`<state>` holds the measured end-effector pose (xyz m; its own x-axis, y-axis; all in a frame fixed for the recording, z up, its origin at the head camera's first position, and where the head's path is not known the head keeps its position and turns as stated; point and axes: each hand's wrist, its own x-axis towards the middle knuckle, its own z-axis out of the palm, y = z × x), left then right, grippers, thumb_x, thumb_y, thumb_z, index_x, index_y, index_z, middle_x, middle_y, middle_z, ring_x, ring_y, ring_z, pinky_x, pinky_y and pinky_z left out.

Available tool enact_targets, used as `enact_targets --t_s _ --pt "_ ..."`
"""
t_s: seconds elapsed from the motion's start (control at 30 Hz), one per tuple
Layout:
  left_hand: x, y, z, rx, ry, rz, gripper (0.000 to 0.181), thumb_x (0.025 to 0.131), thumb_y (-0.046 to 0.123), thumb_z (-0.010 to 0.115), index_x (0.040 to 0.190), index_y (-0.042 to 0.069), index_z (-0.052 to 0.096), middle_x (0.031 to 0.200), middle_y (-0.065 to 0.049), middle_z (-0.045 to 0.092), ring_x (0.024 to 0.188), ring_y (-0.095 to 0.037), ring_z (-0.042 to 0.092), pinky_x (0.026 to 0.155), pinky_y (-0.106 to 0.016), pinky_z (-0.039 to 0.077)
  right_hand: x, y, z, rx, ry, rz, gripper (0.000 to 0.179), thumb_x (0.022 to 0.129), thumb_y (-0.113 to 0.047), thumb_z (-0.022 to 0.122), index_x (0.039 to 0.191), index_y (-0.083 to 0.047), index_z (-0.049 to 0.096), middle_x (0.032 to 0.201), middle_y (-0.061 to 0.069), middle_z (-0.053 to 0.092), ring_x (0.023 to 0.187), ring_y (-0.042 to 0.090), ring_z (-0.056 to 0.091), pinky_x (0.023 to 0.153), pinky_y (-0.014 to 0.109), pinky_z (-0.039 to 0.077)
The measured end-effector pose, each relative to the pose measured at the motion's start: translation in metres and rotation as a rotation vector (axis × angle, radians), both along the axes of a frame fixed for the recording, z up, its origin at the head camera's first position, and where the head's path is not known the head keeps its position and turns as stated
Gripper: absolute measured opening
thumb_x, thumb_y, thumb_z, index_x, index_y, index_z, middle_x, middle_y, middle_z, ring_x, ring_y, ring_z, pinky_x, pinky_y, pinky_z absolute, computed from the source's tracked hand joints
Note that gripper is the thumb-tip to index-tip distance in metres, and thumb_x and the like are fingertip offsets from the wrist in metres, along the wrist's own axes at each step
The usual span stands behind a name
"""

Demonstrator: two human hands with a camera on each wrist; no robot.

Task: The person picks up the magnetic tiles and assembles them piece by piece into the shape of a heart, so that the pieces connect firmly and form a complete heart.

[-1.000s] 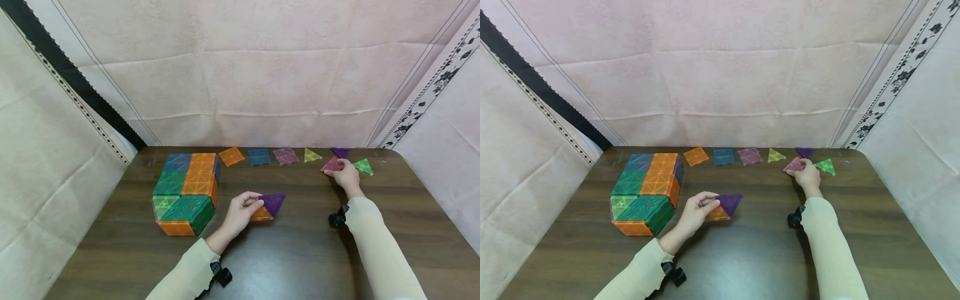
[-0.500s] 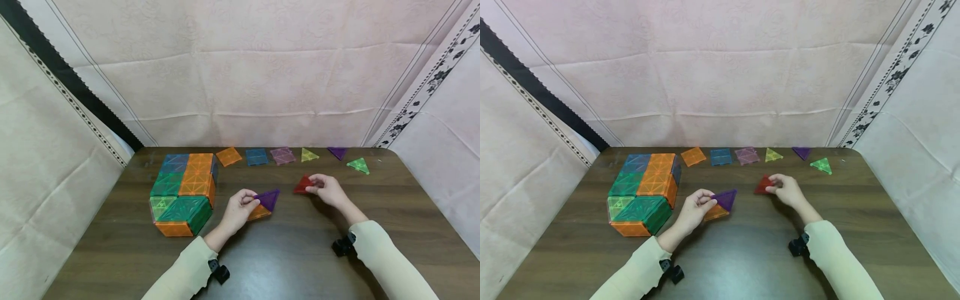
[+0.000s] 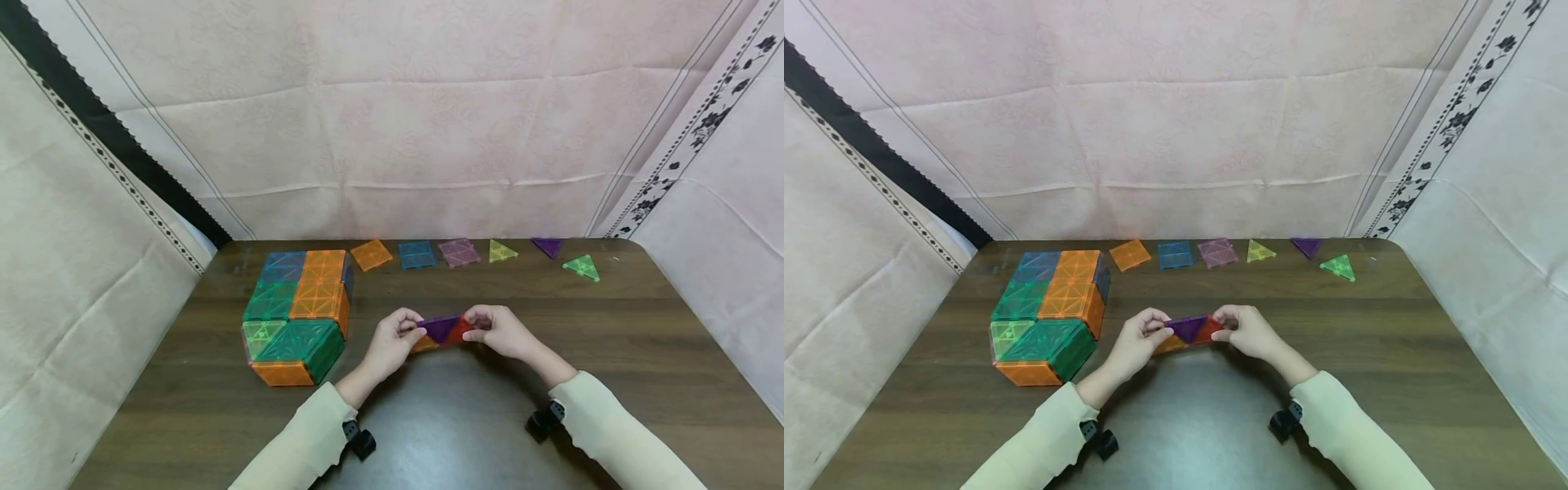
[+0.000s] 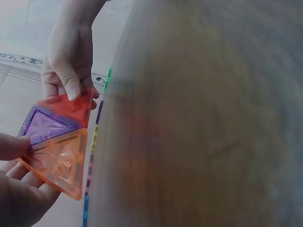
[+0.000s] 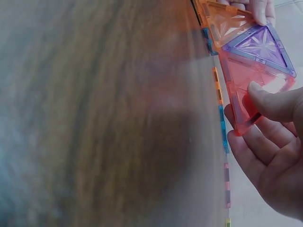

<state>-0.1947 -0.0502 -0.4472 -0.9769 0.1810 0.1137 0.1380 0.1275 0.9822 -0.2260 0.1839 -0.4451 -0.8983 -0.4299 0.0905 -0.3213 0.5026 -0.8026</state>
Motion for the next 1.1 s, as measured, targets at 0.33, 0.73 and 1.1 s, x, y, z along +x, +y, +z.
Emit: enact_targets --t_s 0.33,0.73,1.1 --pt "-0.003 -0.004 -0.001 -0.18 -0.06 -0.054 0.009 0.087 -0.002 0.066 0.095 0.0 0.07 0.09 -0.013 0.073 0.07 -0.015 0.059 0.06 -0.021 0.046 0.0 -0.006 -0.01 0.057 0.051 0.043 0.012 0.079 -0.006 0.078 0.085 -0.01 0.068 0.08 -0.002 0.069 0.074 0.008 0.06 0.069 0.025 0.05" --pt "-0.002 -0.007 0.002 -0.288 -0.035 -0.092 0.009 0.087 0.002 0.068 0.094 0.003 0.073 0.081 -0.009 0.071 0.059 -0.01 0.051 0.053 -0.022 0.043 -0.001 -0.006 -0.01 0.076 0.064 0.086 0.012 0.079 -0.007 0.078 0.085 -0.008 0.068 0.079 0.0 0.069 0.072 0.008 0.059 0.065 0.024 0.049" --pt "-0.002 -0.008 0.001 -0.272 -0.065 -0.12 0.01 0.087 0.002 0.068 0.095 0.003 0.073 0.082 -0.006 0.071 0.062 -0.011 0.054 0.054 -0.022 0.046 -0.032 0.049 0.006 0.087 -0.008 0.034 0.047 0.08 -0.026 0.079 0.114 0.001 0.064 0.104 0.011 0.069 0.095 0.024 0.064 0.083 0.032 0.052"
